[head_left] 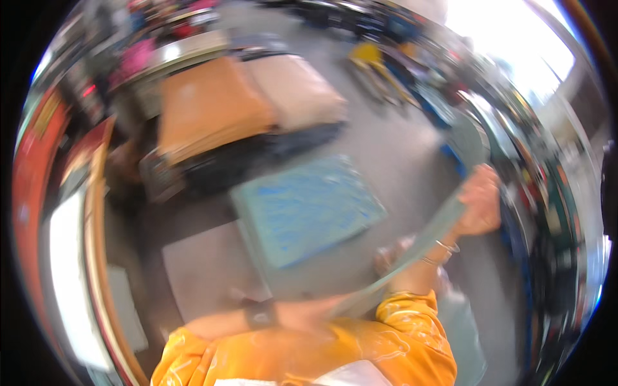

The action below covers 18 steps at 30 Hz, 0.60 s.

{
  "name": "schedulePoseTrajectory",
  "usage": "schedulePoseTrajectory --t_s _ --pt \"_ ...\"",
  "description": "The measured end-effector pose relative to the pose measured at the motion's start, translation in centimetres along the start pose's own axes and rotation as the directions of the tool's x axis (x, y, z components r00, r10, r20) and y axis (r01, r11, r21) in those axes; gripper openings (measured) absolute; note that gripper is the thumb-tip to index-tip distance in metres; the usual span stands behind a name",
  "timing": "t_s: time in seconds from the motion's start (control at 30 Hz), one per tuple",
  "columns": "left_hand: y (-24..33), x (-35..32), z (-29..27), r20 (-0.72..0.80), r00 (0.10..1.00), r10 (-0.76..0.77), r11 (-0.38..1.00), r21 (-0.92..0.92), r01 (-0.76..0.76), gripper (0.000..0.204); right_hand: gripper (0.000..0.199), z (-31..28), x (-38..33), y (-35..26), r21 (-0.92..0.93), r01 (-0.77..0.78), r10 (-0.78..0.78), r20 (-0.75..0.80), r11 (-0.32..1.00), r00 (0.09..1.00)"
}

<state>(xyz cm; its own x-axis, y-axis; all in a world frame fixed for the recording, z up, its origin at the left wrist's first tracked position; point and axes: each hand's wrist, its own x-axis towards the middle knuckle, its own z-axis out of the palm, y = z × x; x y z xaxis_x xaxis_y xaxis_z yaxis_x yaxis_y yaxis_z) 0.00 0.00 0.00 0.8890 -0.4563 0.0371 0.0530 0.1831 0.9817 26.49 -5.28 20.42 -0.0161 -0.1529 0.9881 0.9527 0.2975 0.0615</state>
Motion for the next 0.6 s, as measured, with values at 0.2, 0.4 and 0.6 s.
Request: schedulePoseTrajectory --t_s 0.2,0.4,0.6 --pt "-4.8 -5.2 6.5 -0.693 0.688 0.213 0.977 0.171 -0.130 0.068 0.032 8.9 1.1 -6.8 0.371 0.175 -0.169 -0.048 0.912 0.984" --pt "-7.1 -18.4 12.5 -0.954 -0.194 0.229 0.954 0.260 -0.152 0.032 0.032 28.7 4.6 -25.3 0.609 0.149 -0.114 -0.097 0.779 0.989" --pt "-4.5 -28.3 24.6 -0.273 -0.871 0.409 0.900 0.276 0.336 0.029 0.024 43.3 9.9 -54.3 0.950 -0.026 -0.262 0.112 0.311 0.959"
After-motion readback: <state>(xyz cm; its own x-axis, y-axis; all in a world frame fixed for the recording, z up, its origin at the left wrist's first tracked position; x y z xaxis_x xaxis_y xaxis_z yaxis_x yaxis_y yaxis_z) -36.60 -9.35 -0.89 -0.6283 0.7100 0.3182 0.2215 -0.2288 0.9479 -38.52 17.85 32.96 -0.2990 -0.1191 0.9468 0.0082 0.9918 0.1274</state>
